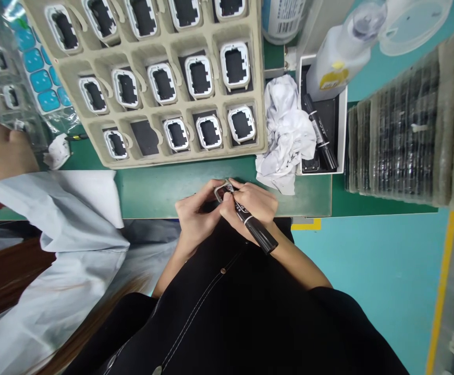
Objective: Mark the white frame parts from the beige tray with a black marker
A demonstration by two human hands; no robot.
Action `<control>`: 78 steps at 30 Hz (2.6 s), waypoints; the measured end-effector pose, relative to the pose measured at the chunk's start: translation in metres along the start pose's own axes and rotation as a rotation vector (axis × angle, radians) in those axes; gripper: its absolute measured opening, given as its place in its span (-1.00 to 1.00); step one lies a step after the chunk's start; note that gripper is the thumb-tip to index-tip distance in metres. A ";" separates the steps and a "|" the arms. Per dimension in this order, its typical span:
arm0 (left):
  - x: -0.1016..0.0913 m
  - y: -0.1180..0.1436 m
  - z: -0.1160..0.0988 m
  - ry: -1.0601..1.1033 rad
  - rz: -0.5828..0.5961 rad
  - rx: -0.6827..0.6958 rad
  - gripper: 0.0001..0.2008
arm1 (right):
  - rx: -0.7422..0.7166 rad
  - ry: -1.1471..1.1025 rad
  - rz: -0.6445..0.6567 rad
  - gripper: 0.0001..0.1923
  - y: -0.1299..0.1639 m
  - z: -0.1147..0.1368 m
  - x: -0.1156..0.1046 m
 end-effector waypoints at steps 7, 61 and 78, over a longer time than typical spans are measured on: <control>0.001 0.000 0.005 0.049 0.020 -0.058 -0.69 | -0.005 -0.021 -0.018 -0.78 -0.001 0.001 0.000; 0.001 0.002 -0.006 -0.085 0.000 0.074 -0.74 | -0.048 -0.027 -0.015 -0.78 0.003 0.002 -0.001; 0.001 -0.004 0.001 0.176 0.026 -0.099 -0.61 | 0.127 -0.251 -0.097 -0.86 0.006 -0.007 -0.005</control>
Point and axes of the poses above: each hand's wrist, its own y-axis away from the middle knuckle, its own x-axis out of the palm, z = x × y, the point moved 7 cm from there along -y, towards the middle knuckle, and after that the axes turned 7 degrees about -z, right-handed, at the moved point
